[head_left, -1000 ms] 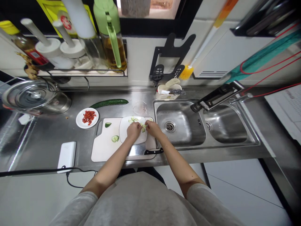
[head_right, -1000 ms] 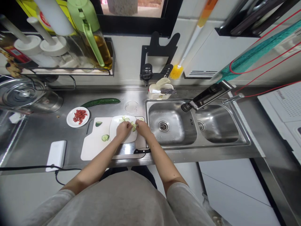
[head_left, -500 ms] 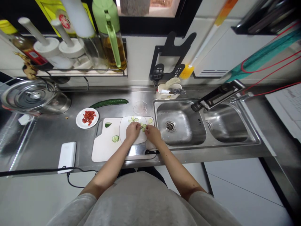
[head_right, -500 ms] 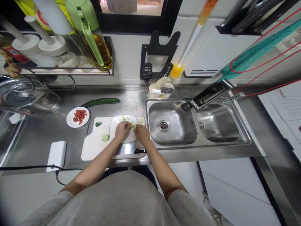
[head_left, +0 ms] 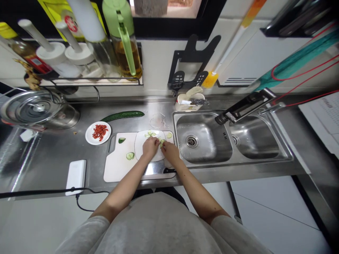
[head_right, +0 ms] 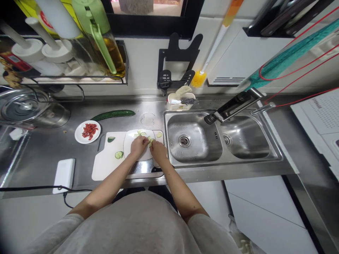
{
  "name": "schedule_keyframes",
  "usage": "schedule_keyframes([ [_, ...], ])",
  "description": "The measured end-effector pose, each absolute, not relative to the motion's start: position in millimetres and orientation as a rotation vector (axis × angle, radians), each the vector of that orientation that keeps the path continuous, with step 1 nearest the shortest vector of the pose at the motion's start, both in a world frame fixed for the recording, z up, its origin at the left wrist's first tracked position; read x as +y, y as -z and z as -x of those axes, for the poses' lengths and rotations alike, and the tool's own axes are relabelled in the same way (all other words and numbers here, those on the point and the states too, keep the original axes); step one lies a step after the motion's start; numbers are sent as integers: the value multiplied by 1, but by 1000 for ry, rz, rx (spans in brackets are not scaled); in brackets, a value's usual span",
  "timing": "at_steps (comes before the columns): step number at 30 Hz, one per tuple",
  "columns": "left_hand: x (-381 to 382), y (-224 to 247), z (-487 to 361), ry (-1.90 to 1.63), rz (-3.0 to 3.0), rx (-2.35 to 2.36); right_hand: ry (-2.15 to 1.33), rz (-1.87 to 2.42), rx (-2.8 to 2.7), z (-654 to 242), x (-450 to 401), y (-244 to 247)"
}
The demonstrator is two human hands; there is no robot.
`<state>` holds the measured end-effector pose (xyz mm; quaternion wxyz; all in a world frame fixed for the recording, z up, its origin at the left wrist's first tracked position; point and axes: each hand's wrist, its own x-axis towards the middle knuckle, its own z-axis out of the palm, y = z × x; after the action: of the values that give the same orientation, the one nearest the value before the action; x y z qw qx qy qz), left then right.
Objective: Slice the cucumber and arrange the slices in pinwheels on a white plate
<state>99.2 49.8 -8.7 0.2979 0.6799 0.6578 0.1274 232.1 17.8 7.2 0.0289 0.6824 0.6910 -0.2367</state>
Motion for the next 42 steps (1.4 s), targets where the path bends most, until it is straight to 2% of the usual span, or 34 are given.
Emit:
schedule_keyframes([
  [13,43,7,-89,-309,-1828,1756,641,-1954,2368,-242,43,-9],
  [42,45,1,-92,-153,-1876,1809,662,-1902,2367,-244,40,-4],
])
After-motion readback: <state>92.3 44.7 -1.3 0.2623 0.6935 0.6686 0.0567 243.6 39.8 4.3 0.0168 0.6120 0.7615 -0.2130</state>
